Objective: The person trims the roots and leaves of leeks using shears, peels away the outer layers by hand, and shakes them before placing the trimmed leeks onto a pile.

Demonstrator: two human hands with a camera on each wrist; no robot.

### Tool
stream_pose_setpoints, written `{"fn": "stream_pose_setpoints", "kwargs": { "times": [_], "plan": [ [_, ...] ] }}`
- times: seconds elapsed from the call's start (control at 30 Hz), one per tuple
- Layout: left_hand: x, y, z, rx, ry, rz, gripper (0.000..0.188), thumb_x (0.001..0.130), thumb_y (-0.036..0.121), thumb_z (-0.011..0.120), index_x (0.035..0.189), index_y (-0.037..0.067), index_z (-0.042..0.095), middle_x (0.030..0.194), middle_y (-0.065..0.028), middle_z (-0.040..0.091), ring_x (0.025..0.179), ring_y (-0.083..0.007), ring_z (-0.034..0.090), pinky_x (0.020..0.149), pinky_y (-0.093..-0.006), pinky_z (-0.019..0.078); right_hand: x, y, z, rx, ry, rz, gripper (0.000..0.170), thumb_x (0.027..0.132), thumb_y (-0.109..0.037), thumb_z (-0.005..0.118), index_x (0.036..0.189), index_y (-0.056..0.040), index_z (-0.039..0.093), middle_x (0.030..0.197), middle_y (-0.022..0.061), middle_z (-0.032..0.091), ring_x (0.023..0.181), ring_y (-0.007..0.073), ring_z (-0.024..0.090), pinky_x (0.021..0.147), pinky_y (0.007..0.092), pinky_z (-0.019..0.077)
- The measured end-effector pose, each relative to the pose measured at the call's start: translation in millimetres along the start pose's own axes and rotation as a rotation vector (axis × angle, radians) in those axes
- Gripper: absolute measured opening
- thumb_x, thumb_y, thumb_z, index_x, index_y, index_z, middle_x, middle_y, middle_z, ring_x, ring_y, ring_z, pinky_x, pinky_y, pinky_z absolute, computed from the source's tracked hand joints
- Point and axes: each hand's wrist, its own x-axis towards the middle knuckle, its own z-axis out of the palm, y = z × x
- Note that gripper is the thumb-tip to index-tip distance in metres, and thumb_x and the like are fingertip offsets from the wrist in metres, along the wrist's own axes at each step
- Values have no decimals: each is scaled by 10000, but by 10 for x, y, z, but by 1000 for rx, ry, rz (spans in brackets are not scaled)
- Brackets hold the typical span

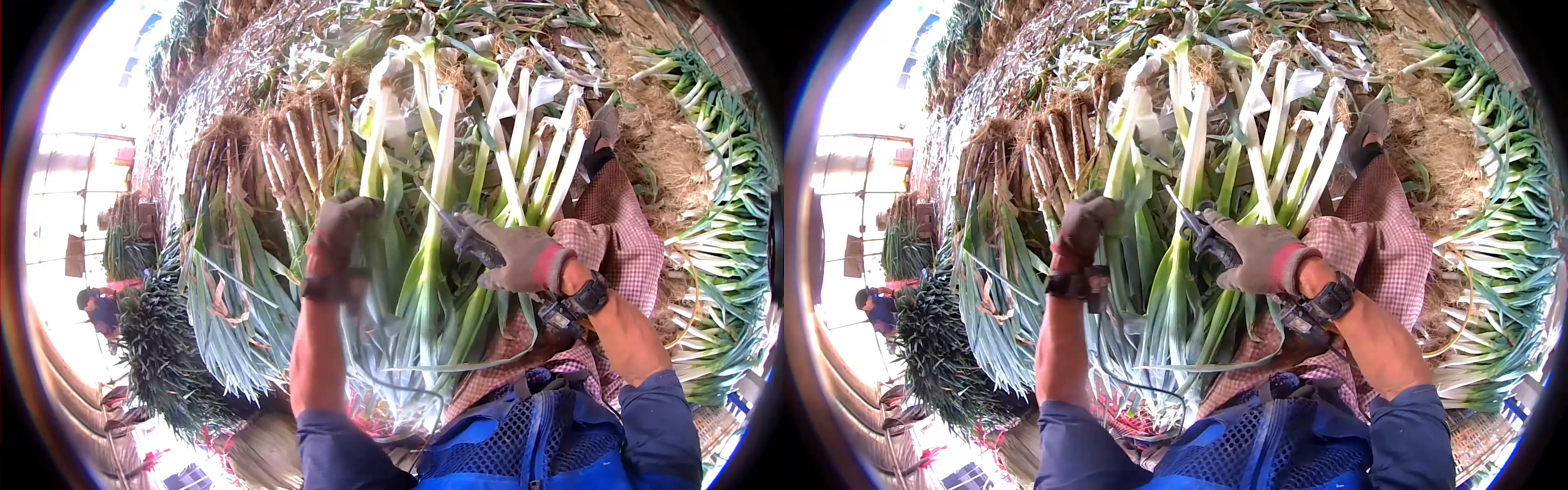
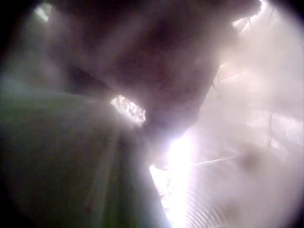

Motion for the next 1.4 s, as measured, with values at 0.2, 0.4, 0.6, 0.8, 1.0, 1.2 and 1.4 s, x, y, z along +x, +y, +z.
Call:
{"fn": "stream_pose_setpoints", "kwargs": {
  "times": [0.2,0.4,0.6,0.8,1.0,1.2,1.4],
  "plan": [
    [-173,853,-129,-278,79,287,336,867,112,625,1127,-82,713,931,-84,705,759,-189,664,706,-289,556,-119,-78,-100,15,-65,48,1132,814,-323,848,1726,-145,203,1272,297,715,1141,442,718,1039,450,533],
    [-179,1774,-149,59,145,490,290,918,184,695,1100,-36,743,941,-65,707,787,-173,666,739,-305,549,-246,94,-34,73,9,-8,1137,791,-310,858,1712,-75,235,1177,289,738,1035,419,743,954,441,561],
    [355,1181,-79,27,79,228,237,859,75,754,1069,-34,730,911,-91,732,760,-165,676,643,-308,543,-423,26,-177,137,-4,82,1176,777,-315,876,1721,-82,215,1277,267,718,1097,390,739,1011,405,544],
    [360,242,312,188,50,-157,188,900,43,802,1045,-39,715,853,-91,739,638,-163,663,578,-305,537,-326,1,-158,231,63,-82,1136,826,-240,860,1724,-65,188,1478,244,632,1207,344,718,1071,395,538],
    [314,-138,276,-13,-66,-143,259,899,45,829,1116,-49,723,872,-74,751,661,-163,678,605,-308,549,95,111,18,229,-9,-100,1133,855,-399,842,1737,-153,175,1067,252,753,976,414,746,928,445,543],
    [274,-45,233,-87,5,-140,274,923,14,790,1185,-33,723,899,-88,762,673,-179,696,630,-322,566,111,-5,-47,206,-271,-106,1131,838,-399,842,1731,-159,191,1215,266,737,1100,425,727,989,436,540],
    [290,-42,112,38,-80,-137,260,992,116,734,1214,-19,729,932,-92,772,718,-179,711,672,-330,576,207,-45,13,99,-146,-38,1142,822,-372,843,1734,-179,184,1245,254,735,1107,426,727,1008,450,542]
  ]
}}
